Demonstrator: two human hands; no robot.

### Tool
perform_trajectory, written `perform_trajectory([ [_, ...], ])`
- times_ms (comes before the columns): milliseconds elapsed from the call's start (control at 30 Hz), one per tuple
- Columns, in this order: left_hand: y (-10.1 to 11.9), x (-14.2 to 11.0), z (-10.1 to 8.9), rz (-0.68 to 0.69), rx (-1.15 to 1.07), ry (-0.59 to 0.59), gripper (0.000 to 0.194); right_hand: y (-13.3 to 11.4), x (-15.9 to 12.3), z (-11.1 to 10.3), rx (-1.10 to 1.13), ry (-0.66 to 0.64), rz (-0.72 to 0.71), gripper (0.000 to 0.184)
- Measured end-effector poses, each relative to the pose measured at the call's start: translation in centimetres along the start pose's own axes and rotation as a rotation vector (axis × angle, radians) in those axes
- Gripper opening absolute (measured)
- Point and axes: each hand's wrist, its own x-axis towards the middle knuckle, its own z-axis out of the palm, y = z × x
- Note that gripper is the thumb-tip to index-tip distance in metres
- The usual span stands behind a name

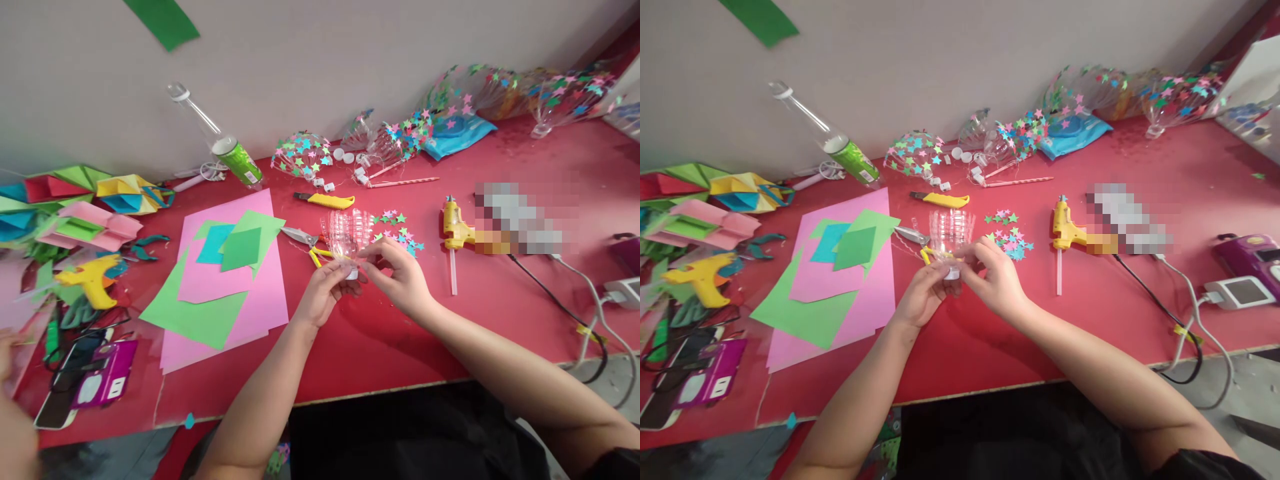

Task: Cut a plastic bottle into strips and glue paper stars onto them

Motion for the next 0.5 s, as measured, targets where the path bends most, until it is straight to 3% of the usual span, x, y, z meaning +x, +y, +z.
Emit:
perform_trajectory([
  [233, 0.18, -0.07, 0.55, -0.03, 0.024, 0.009, 0.031, 0.3, -0.02, 0.18, -0.032, -0.025, -0.061, 0.014],
  [367, 0.05, -0.07, 0.17, -0.02, 0.014, 0.025, 0.03, 0.53, -0.18, 0.35, -0.041, -0.063, -0.141, 0.017],
  [500, 0.11, -0.06, -0.08, -0.017, 0.028, -0.001, 0.031, 0.53, -0.21, 0.31, -0.056, -0.103, -0.134, 0.017],
])
